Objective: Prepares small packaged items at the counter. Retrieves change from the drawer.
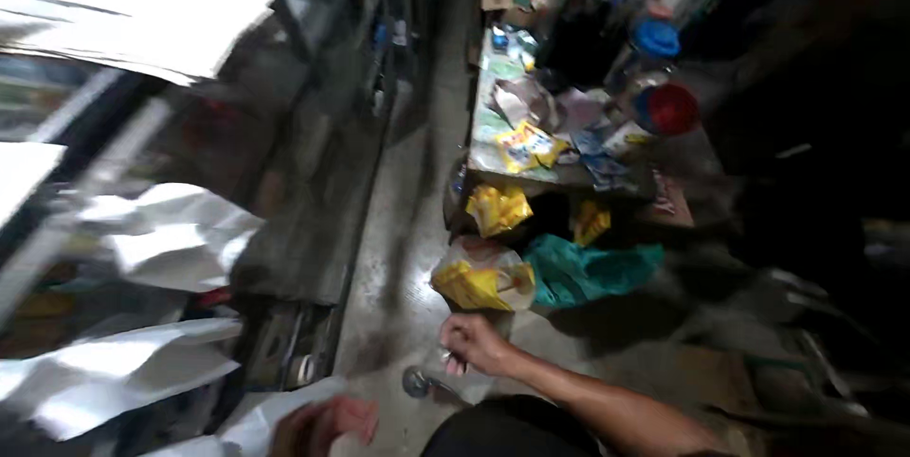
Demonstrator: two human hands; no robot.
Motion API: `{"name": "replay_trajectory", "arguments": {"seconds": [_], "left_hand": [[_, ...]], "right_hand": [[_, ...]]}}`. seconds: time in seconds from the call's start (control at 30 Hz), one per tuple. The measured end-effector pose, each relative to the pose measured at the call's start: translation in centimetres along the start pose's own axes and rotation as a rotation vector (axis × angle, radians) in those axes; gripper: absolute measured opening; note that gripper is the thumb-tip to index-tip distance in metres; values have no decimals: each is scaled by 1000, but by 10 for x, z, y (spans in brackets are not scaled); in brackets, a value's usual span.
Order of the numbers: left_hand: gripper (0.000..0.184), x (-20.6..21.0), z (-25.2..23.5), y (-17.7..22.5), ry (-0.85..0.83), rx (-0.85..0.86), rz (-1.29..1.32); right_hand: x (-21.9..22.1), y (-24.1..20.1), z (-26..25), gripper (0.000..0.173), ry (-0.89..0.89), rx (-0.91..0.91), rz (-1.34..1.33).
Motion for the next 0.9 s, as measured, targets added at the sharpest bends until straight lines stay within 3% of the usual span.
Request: {"name": "replay_trajectory", "arguments": {"seconds": [0.07, 0.17, 0.3, 0.43, 0.63, 0.77, 0.9], "left_hand": [[24, 99, -24, -17, -162, -10, 22], [23, 236, -45, 10, -407, 95, -31], [20, 388, -64, 58, -528, 223, 41], [14, 505, -64, 102, -649, 291, 125], [12, 634, -69, 131, -844, 328, 95], [14, 717, -64, 141, -1010, 276, 75], [20, 821, -60, 175, -1303, 386, 95]], "right_hand": [[-59, 21, 65, 23, 234, 7, -145], [-138, 41, 155, 29, 510, -142, -246], [-227, 71, 257, 32, 632, -364, -183], [-285, 91, 343, 32, 713, -461, -183], [-363, 140, 405, 26, 936, -366, -330], [-403, 198, 439, 20, 963, -72, -410], [-436, 243, 496, 21, 1043, 121, -423]]}}
Point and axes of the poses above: each hand's wrist, its own z-axis away from the middle knuckle, its own x-axis out of the palm, y = z × x, the point moved 9 cm from there along -z, towards the middle knuckle, and after that the axes turned 12 degrees about -y, right-handed, at the moved point
